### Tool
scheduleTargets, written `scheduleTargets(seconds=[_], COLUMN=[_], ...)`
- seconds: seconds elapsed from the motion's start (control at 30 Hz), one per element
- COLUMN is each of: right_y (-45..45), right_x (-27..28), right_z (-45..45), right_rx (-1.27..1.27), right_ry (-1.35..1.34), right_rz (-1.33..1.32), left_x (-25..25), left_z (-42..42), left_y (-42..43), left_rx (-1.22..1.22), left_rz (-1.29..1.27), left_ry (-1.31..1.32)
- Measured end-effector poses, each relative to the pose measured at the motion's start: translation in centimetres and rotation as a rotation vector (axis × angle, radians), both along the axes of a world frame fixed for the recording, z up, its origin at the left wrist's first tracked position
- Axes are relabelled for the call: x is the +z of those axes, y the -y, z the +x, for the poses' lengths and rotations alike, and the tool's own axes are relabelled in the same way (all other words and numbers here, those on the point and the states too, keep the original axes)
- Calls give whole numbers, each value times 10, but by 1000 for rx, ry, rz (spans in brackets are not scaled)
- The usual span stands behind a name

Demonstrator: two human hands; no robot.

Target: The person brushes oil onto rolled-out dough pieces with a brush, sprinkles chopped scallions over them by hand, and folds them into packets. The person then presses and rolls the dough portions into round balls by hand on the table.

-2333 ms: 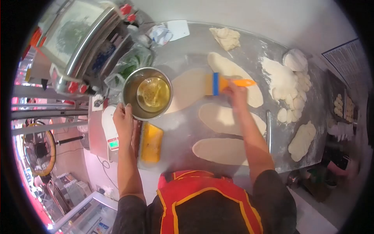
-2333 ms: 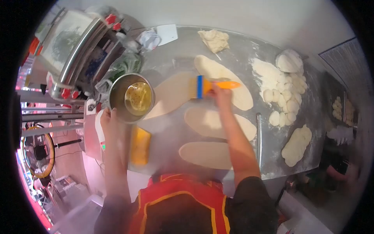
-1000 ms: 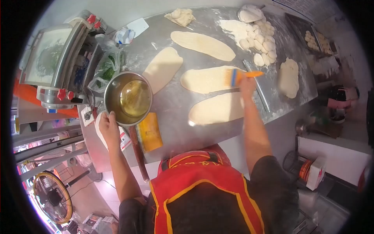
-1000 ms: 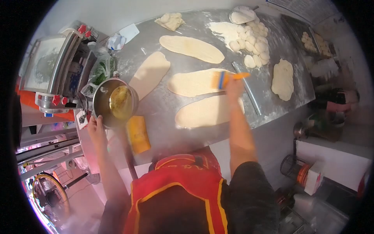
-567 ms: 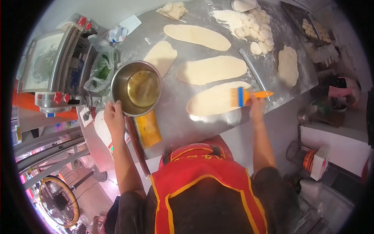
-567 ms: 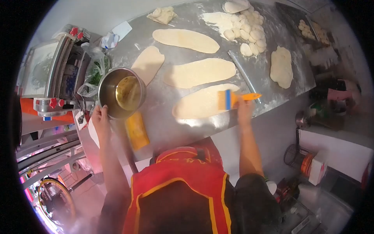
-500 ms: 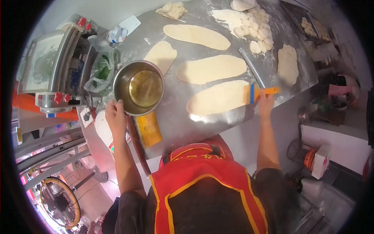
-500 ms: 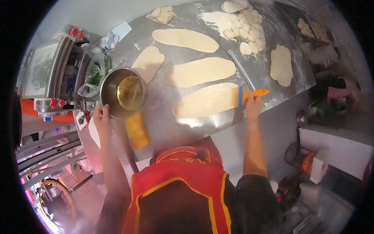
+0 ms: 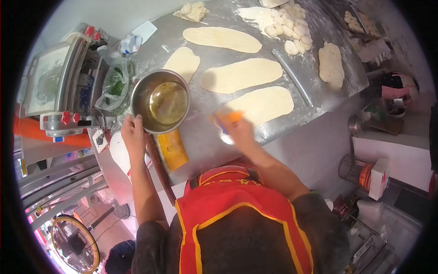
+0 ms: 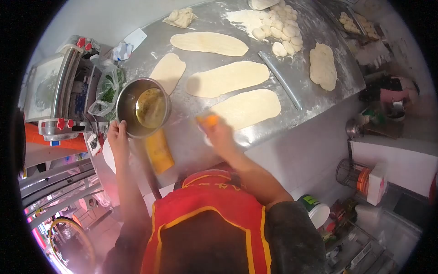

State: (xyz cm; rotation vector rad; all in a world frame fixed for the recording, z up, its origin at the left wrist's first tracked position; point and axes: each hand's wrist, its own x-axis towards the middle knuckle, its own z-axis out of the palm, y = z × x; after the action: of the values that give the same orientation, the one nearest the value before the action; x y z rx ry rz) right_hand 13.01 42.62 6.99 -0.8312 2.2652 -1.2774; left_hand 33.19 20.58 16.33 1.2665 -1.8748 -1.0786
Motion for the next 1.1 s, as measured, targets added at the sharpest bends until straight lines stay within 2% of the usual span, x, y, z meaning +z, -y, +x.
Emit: scheduleTargets(seconds=[0.03,0.07,0.13,0.17,0.23,0.27,0.33,0.47,0.53,0.67,0.73,0.77,0.8,0.83,0.87,0.97,1.0,1.07,1.1], right_y=[-10,-24,-70,-92,-88,-74,-29,101,159,240,270,257,250,245,233,237,241,257,271], right_x=[7,13,-14,-22,12,28,51,46,36,16,-60,-37,-36,-43,-19,-8,17,7,-22], right_z=[-28,-56,-125,-155,-171,-172,-169,-136,-116,-70,-28,7,38,67,87,95,79,34,-1], right_rx=[-127,-238,-337,-409,-515,-434,-273,66,277,416,513,616,713,711,787,725,693,463,344], right_ry=[315,128,-84,-24,-134,-158,-204,-116,-333,-745,-891,-938,-842,-764,-596,-270,-146,0,3], right_rz=[89,132,193,149,35,-15,-116,-296,-263,-153,-31,5,-96,-330,-330,-402,-61,-19,-34], left_x=[1,2,2,-3,-14,8,18,20,28,16,8,7,11,16,18,9,3,-9,-8], left_z=[-1,-2,0,3,16,9,22,59,72,113,130,137,141,143,144,152,156,159,155], left_y=[-1,-2,-1,2,6,-5,-8,-16,-28,-48,-61,-66,-70,-75,-80,-87,-89,-88,-88], left_rx=[-9,-10,-4,6,37,70,125,268,357,489,562,594,622,647,668,729,730,726,725], left_rz=[1,1,-1,-21,-57,-29,-39,-140,-123,-77,-30,-10,-26,-39,-49,74,53,6,-10], left_ry=[-3,-10,-24,-14,10,-15,58,190,215,83,4,-38,27,91,156,-8,-8,-11,11])
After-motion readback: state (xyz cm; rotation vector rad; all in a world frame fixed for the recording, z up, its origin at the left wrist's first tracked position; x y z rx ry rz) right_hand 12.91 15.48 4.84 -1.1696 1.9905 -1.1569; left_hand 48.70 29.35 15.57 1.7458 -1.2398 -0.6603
